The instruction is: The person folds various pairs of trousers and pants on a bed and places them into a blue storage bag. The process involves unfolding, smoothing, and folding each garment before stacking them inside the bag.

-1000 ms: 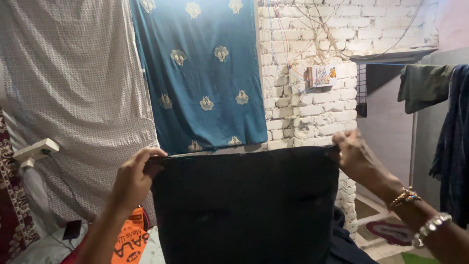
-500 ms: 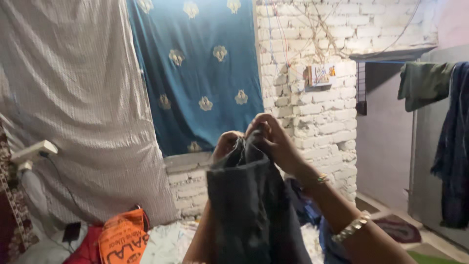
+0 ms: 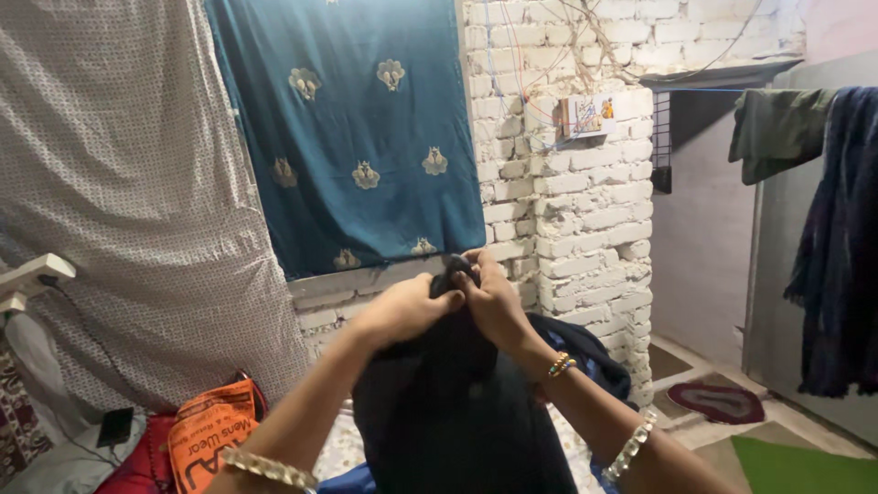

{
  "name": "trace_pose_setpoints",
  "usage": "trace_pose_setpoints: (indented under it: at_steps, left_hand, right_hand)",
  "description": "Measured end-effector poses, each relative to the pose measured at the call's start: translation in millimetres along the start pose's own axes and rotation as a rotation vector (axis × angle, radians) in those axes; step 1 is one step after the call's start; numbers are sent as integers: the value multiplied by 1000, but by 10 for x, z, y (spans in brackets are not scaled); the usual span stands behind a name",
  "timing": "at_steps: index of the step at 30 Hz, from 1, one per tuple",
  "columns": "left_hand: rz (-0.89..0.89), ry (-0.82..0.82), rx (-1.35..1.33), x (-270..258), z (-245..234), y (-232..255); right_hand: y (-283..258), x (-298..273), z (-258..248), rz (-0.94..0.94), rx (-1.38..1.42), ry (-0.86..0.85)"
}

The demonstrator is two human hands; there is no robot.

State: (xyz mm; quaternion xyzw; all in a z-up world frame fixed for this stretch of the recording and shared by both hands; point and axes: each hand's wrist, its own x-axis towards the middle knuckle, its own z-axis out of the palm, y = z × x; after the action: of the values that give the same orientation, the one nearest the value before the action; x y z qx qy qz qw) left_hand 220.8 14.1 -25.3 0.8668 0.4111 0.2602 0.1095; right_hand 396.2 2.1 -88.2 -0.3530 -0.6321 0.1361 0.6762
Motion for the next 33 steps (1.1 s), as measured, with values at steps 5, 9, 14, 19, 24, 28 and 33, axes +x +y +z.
trace_pose_setpoints:
  at_steps: [5,9,14,19,24,28,33]
  left_hand:
    - [-22,385,140,-242,86,236]
    - [245,709,326,-221,-212,321]
    - [602,710,500,-190,-810,374]
    - [458,759,552,-254,-1089,511]
    - [593,971,555,-357,-1396,596]
    - [474,938,605,-397,-1529,582]
    - [275,1010,651,-553,-1704,461]
  right_hand:
    - [-139,42,1,-40,267,-109]
    - [-137,-113,-369,-94,146,-281]
    - [41,-632,-287,89,577,-636]
    - [69,-476,-388,100,368,-242]
    - [184,-1014,21,-170,240,-447]
    - [108,-1115,-108,143,191,-358]
    - [171,-1167,-401,-16,167,-63]
